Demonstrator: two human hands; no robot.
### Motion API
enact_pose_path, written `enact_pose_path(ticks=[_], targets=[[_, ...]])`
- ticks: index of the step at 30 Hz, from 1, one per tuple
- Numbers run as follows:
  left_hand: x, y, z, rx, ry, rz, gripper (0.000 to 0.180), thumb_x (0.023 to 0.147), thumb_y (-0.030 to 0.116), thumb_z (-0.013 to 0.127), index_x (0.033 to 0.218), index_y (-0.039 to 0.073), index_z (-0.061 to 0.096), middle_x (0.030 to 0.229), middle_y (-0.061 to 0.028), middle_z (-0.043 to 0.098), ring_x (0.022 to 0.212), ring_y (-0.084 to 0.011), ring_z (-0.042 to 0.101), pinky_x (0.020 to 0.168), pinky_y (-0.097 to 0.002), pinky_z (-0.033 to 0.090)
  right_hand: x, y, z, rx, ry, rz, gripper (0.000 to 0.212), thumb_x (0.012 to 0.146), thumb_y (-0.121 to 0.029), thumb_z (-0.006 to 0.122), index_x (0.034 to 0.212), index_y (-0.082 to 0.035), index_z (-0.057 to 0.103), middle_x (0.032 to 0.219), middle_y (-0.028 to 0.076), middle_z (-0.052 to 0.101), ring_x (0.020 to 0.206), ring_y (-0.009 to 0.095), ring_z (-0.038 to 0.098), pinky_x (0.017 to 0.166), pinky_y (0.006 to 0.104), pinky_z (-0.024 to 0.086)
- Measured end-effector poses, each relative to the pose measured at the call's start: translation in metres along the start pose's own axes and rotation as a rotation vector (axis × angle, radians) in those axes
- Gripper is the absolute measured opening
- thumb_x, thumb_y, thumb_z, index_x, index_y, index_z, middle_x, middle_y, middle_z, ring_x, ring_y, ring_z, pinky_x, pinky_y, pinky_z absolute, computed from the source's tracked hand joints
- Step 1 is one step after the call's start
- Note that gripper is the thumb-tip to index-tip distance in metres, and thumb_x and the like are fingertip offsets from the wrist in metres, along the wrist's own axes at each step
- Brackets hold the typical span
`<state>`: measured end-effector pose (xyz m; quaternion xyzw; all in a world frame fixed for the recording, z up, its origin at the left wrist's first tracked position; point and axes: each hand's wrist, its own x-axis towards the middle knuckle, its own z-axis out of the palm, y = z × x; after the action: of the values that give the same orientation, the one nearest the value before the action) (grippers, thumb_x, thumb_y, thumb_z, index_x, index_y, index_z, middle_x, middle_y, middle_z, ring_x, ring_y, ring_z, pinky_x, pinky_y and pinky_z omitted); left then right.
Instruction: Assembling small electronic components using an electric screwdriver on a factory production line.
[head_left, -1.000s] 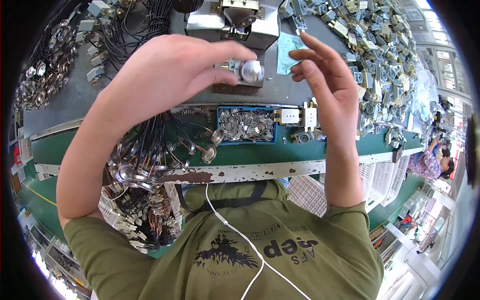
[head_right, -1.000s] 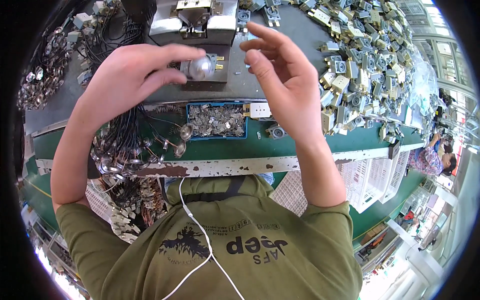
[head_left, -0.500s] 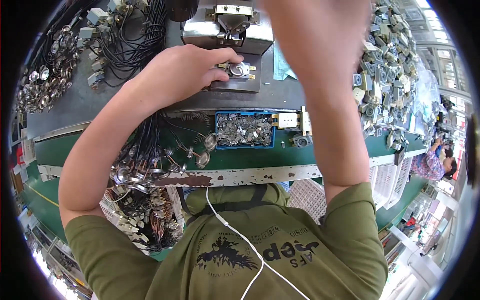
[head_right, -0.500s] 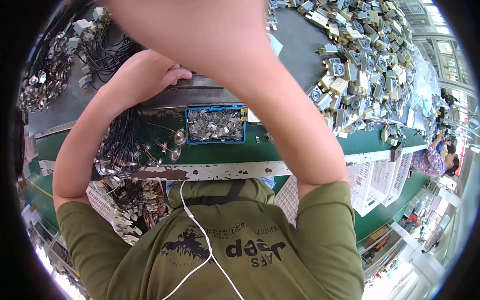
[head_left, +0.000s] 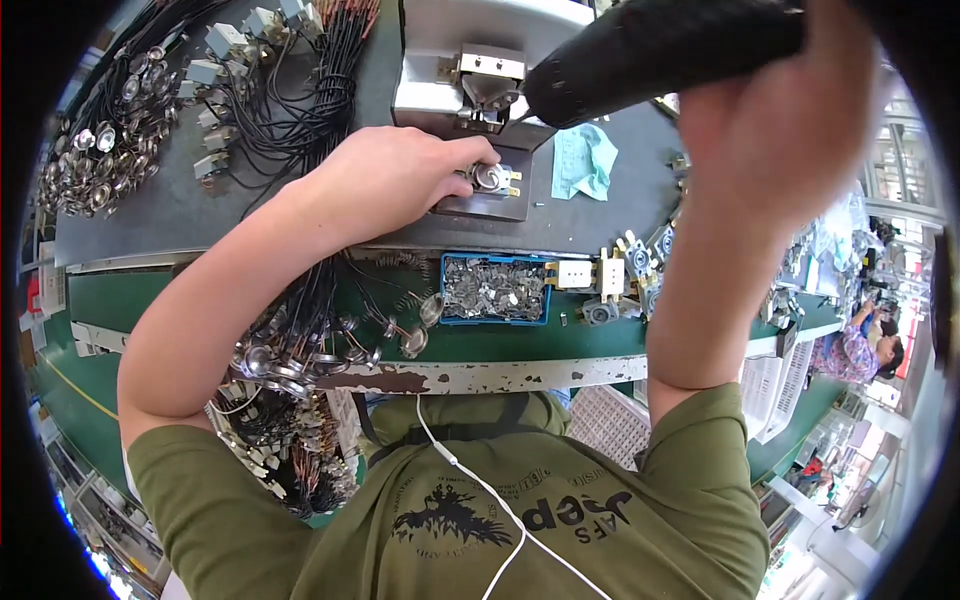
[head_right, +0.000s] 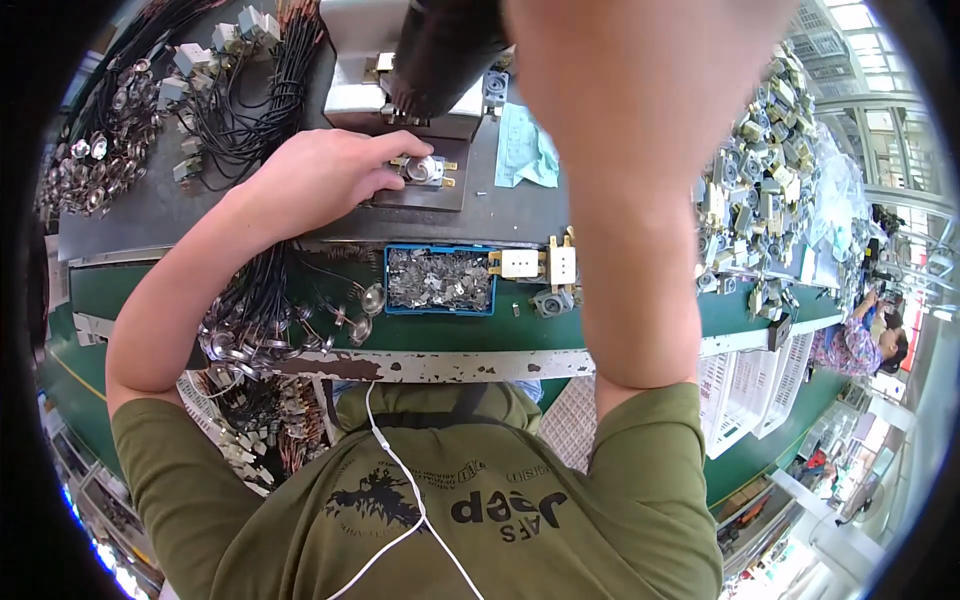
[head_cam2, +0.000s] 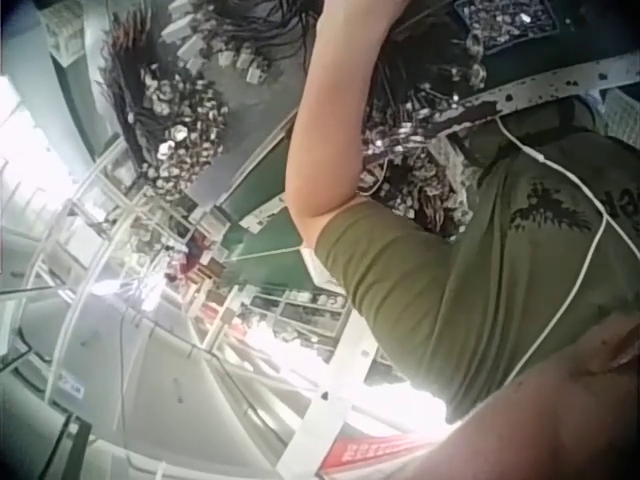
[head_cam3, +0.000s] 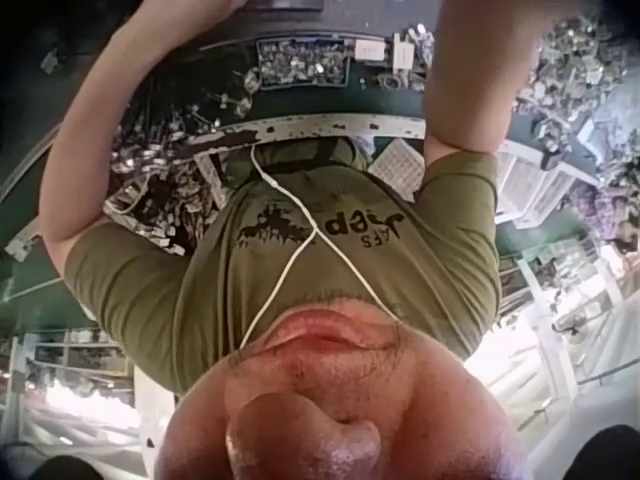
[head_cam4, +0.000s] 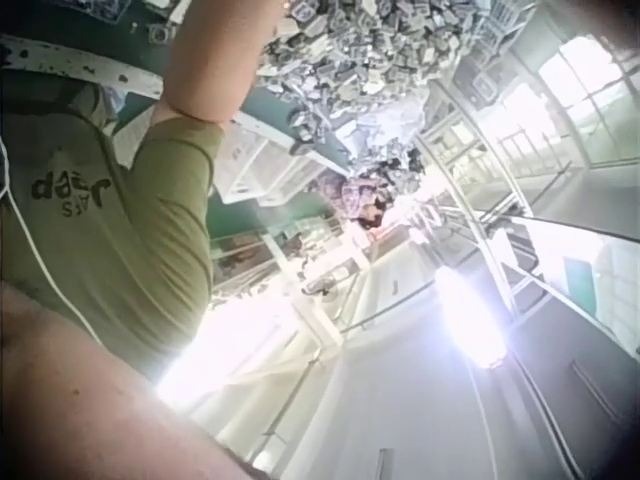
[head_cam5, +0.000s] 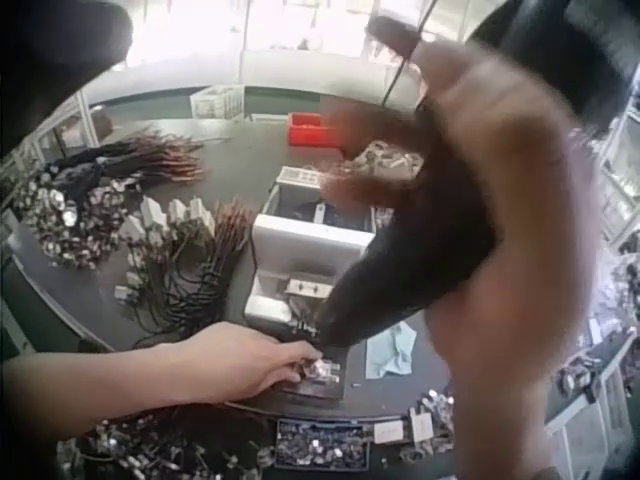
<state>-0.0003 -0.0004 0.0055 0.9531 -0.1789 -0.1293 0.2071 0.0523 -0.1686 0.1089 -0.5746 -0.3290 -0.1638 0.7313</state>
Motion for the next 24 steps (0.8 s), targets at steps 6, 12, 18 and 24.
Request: enact_pose_path(ticks=[6, 12, 18, 24], targets=[[0.003, 0.002, -0.003, -0.022, -0.009, -0.010, 0.036, 0.099, 0.025, 0.065, 0.134, 0.020, 0.059, 0.092, -0.0139, 0.073, 0.089, -0.0358, 0.071, 0.075, -0.0477, 0.055, 0.009, 0.014, 0.008, 0.002, 0.027, 0.015, 0.020, 0.096, -0.010, 0.075, 0.107, 0.001, 0.064, 0.079, 0.009, 0.069, 0.056, 0.014, 0.063, 0.052, 0.0278, 0.050], [0.003, 0.003, -0.008, -0.018, -0.059, -0.045, 0.036, 0.099, 0.025, 0.064, 0.135, 0.020, 0.058, 0.095, -0.0151, 0.073, 0.091, -0.0364, 0.071, 0.076, -0.0479, 0.055, 0.007, 0.022, 0.015, -0.032, 0.153, 0.019, 0.017, 0.093, -0.006, 0.078, 0.099, 0.000, 0.064, 0.074, 0.007, 0.066, 0.054, 0.013, 0.062, 0.049, 0.0266, 0.048], [0.003, 0.002, -0.003, 0.003, -0.017, -0.020, 0.033, 0.101, 0.030, 0.061, 0.133, 0.019, 0.059, 0.091, -0.0151, 0.075, 0.088, -0.0364, 0.073, 0.076, -0.0490, 0.056, 0.014, 0.049, 0.018, 0.354, 0.051, -0.062, 0.016, 0.092, -0.003, 0.077, 0.099, 0.001, 0.063, 0.076, 0.006, 0.066, 0.056, 0.013, 0.062, 0.050, 0.0266, 0.050], [0.000, 0.000, -0.002, -0.037, 0.001, -0.007, 0.034, 0.100, 0.029, 0.062, 0.133, 0.020, 0.061, 0.093, -0.0141, 0.075, 0.089, -0.0368, 0.073, 0.078, -0.0484, 0.057, 0.020, 0.032, 0.029, 0.322, -0.050, 0.038, 0.029, 0.091, -0.004, 0.078, 0.111, 0.000, 0.057, 0.084, 0.007, 0.068, 0.059, 0.012, 0.063, 0.052, 0.0252, 0.052]])
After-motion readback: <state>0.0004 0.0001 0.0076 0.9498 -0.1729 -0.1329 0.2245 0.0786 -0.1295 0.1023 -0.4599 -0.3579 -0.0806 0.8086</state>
